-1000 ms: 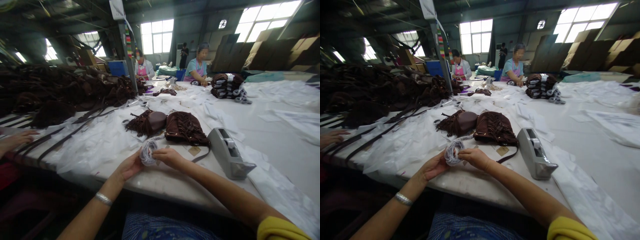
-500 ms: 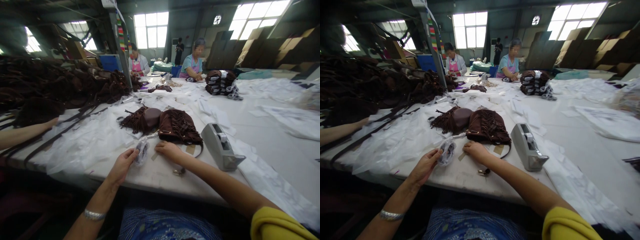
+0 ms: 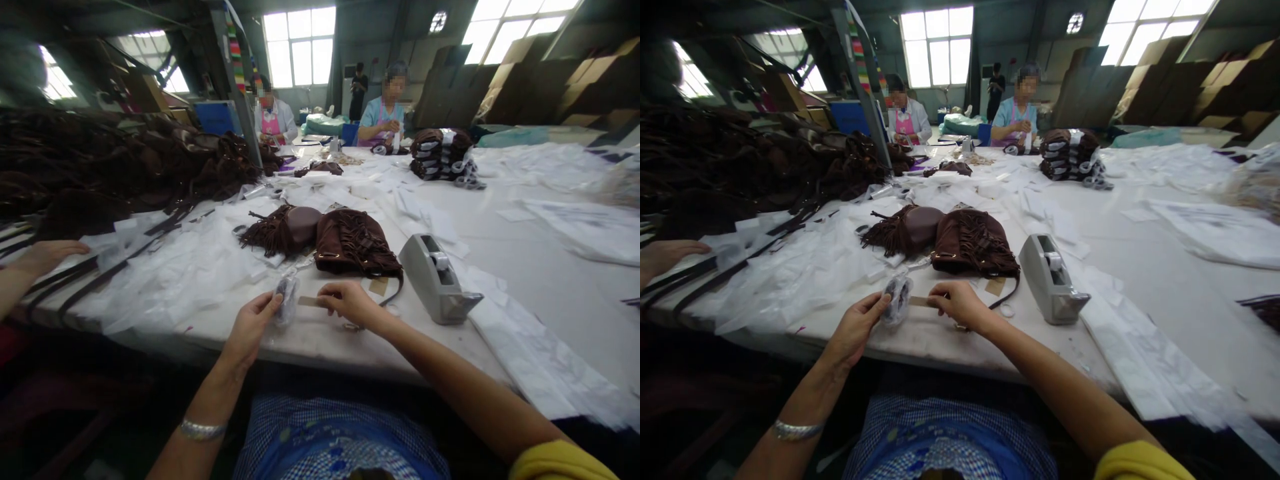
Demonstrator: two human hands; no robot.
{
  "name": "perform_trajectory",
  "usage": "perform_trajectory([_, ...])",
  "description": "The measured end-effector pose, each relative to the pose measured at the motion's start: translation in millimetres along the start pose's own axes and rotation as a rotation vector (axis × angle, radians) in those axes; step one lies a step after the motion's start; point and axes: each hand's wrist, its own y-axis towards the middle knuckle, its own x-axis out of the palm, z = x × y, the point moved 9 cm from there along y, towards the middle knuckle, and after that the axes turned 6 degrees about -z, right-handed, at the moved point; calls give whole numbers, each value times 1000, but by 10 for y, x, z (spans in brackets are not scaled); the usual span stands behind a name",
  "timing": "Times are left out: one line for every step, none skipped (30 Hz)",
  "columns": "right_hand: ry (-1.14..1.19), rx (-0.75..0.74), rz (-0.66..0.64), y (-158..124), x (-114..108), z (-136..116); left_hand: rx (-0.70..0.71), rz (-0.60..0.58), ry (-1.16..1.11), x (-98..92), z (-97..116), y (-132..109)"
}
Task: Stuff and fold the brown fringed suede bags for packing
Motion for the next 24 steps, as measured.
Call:
perform_trajectory([92,9,15,-54,21,-6,-5,-6,-7,16,-7,0])
perform_trajectory([136,16,35,-92,39,-19,-9,-9,-13,30,-14,1])
perform_trajectory([159,22,58,-110,53,-36,-11,-9,-12,41,-17,1])
perform_trajectory([171,24,78,-109,69,-54,-12,-8,-3,51,-18,1])
perform_trajectory([178,21,88,-88,92,-74,-11,-11,14,62,-15,-2])
perform_trajectory([185,11,89,-52,124,-98,-8,-17,37,75,-8,-6])
perform_trajectory([193,-5,88,-5,159,-122,-4,-27,64,88,2,-11])
perform_trajectory([204,-18,88,46,196,-140,3,-40,90,102,15,-19])
perform_trajectory([218,-26,91,99,234,-151,13,-50,114,111,31,-28])
perform_trajectory([239,-28,92,148,275,-153,24,-54,136,113,49,-37])
perform_trajectory([269,-22,94,193,318,-144,35,-51,157,107,67,-47])
perform_trajectory([296,-12,94,230,362,-131,44,-43,177,94,83,-57])
perform_trajectory([313,-6,97,259,402,-117,51,-32,197,78,96,-65])
perform_trajectory([321,-5,104,280,434,-104,56,-20,217,60,106,-71])
perform_trajectory([319,-8,118,294,456,-92,60,-7,238,42,114,-76])
perform_trajectory([315,-12,135,303,471,-77,64,11,262,21,122,-80])
perform_trajectory([316,-15,149,310,485,-59,68,36,287,-4,130,-83])
perform_trajectory([330,-16,156,318,503,-39,75,63,307,-28,138,-86])
perform_trajectory([355,-13,158,328,525,-15,82,86,314,-47,146,-88])
perform_trajectory([387,-7,153,340,549,8,91,104,305,-59,151,-88])
perform_trajectory([424,-2,148,353,574,27,102,116,281,-63,154,-88])
perform_trajectory([460,1,141,367,595,42,116,123,252,-61,157,-89])
perform_trajectory([490,4,136,380,613,53,133,128,229,-52,162,-93])
perform_trajectory([513,10,131,391,627,63,151,135,226,-42,169,-99])
